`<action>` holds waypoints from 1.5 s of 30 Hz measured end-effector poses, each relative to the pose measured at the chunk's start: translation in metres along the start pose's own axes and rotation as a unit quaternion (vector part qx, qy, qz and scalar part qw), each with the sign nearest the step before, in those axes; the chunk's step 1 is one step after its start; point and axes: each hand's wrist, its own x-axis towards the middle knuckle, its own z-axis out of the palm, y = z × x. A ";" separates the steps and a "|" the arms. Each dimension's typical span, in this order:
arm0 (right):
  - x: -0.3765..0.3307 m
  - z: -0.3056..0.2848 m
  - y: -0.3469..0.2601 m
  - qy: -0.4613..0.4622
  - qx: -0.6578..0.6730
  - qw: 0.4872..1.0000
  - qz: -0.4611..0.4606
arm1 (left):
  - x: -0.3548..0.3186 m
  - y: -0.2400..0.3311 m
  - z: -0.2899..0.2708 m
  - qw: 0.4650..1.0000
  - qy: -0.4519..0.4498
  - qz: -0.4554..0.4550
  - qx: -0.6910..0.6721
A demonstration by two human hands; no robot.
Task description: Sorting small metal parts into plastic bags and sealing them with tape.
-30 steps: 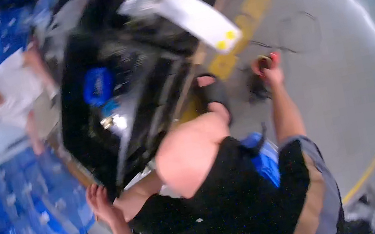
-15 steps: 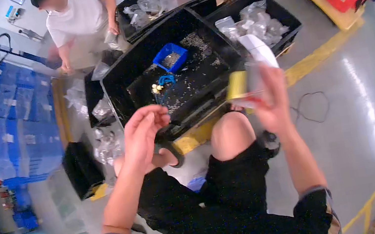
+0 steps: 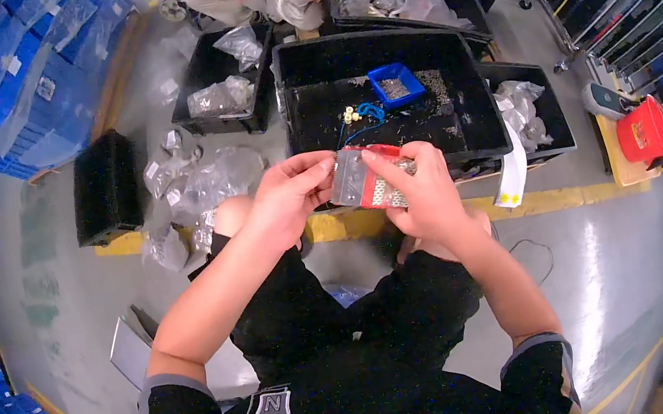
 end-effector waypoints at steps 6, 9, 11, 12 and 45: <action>-0.006 0.009 -0.015 -0.066 -0.049 0.995 -0.057 | 0.022 -0.014 -0.027 0.968 0.078 0.096 0.216; -0.009 0.007 -0.017 -0.079 -0.039 0.995 -0.043 | 0.019 0.007 -0.033 0.965 0.089 0.078 0.235; -0.019 0.000 -0.011 -0.070 -0.069 0.994 -0.041 | 0.022 0.030 -0.049 0.951 0.064 0.109 0.284; -0.027 -0.005 -0.009 -0.071 -0.067 0.995 -0.035 | 0.023 0.039 -0.058 0.942 0.097 0.094 0.307; 0.123 -0.008 -0.031 -0.321 0.033 0.946 0.033 | 0.018 0.190 0.107 0.482 0.047 0.377 0.790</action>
